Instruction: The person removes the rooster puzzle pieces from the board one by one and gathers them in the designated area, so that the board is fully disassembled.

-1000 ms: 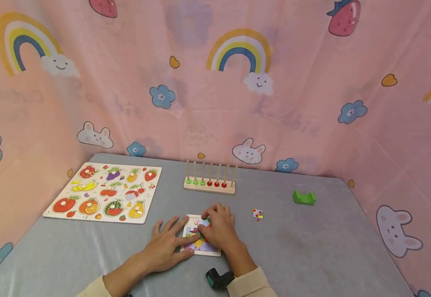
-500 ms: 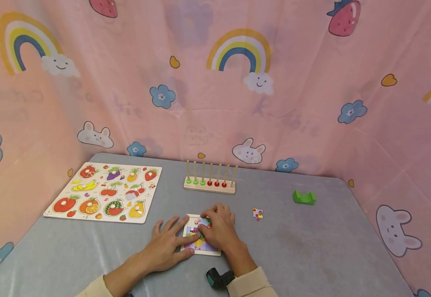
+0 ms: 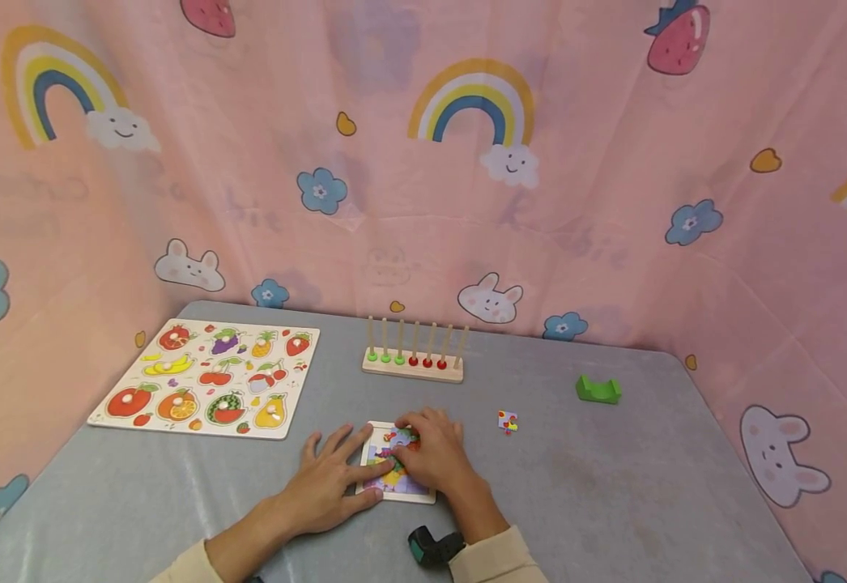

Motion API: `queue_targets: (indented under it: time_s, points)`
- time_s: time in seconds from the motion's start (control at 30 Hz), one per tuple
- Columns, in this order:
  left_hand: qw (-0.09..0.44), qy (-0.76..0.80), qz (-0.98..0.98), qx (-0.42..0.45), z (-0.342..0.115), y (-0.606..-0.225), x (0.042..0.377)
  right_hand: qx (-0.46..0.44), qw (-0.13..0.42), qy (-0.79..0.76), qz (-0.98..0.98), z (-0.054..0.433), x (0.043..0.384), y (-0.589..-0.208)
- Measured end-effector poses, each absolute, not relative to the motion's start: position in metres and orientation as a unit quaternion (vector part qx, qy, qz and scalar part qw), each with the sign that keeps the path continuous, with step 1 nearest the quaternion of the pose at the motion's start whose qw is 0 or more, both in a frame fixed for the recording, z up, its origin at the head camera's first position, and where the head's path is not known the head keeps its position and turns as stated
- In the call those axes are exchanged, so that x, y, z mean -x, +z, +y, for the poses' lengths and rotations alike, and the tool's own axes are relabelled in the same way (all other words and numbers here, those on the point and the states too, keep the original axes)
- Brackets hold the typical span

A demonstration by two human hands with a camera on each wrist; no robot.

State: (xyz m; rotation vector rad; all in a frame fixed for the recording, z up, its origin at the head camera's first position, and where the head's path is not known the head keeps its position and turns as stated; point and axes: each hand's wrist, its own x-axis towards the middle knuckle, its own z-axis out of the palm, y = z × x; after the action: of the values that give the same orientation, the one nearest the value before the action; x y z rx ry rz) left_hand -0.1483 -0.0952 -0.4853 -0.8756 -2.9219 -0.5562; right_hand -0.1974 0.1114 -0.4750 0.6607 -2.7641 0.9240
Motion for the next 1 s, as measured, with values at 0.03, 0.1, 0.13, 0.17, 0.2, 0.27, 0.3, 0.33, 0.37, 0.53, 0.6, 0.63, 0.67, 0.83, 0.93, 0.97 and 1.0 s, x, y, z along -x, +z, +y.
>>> queue_targets:
  time_s: [0.03,0.1,0.13,0.17,0.2,0.27,0.3,0.33,0.37,0.53,0.6,0.63,0.67,0.83,0.93,0.97,1.0]
  points:
    - [0.019,-0.181,-0.942,0.282,-0.095,-0.485,0.148,-0.220,0.070,0.315,-0.921,0.112,0.197,-0.475]
    - [0.019,-0.182,-0.942,0.282,-0.095,-0.486,0.148,-0.221,0.056,0.324,-0.918,0.114,0.198,-0.474]
    - [0.019,-0.182,-0.942,0.282,-0.095,-0.486,0.148,-0.221,0.050,0.329,-0.917,0.114,0.197,-0.474]
    - [0.019,-0.182,-0.942,0.282,-0.095,-0.487,0.148,-0.222,0.046,0.332,-0.916,0.114,0.197,-0.473]
    - [0.019,-0.182,-0.942,0.282,-0.096,-0.487,0.148,-0.222,0.042,0.336,-0.915,0.115,0.197,-0.472]
    - [0.019,-0.181,-0.942,0.282,-0.096,-0.487,0.149,-0.220,0.038,0.340,-0.913,0.115,0.197,-0.471]
    - [0.019,-0.180,-0.942,0.283,-0.096,-0.487,0.149,-0.218,0.037,0.341,-0.914,0.115,0.197,-0.470]
    - [0.019,-0.179,-0.942,0.284,-0.096,-0.487,0.149,-0.217,0.037,0.342,-0.913,0.115,0.197,-0.470]
    - [0.019,-0.178,-0.942,0.284,-0.096,-0.487,0.149,-0.216,0.038,0.344,-0.913,0.116,0.197,-0.469]
    - [0.022,-0.176,-0.942,0.284,-0.094,-0.487,0.148,-0.216,0.048,0.358,-0.907,0.118,0.197,-0.463]
    - [0.023,-0.175,-0.942,0.284,-0.094,-0.487,0.148,-0.213,0.050,0.366,-0.904,0.120,0.197,-0.461]
    - [0.024,-0.174,-0.942,0.285,-0.094,-0.487,0.148,-0.212,0.053,0.370,-0.903,0.120,0.197,-0.459]
    - [0.025,-0.174,-0.942,0.285,-0.093,-0.487,0.147,-0.211,0.054,0.374,-0.901,0.121,0.197,-0.458]
    - [0.032,-0.170,-0.944,0.280,-0.092,-0.487,0.148,-0.217,0.068,0.392,-0.891,0.124,0.196,-0.450]
    - [0.027,-0.171,-0.945,0.278,-0.093,-0.487,0.148,-0.221,0.072,0.400,-0.887,0.128,0.195,-0.444]
    - [0.026,-0.172,-0.945,0.278,-0.093,-0.486,0.148,-0.220,0.073,0.403,-0.886,0.130,0.195,-0.442]
    - [0.025,-0.173,-0.945,0.278,-0.094,-0.486,0.148,-0.219,0.075,0.404,-0.885,0.132,0.195,-0.440]
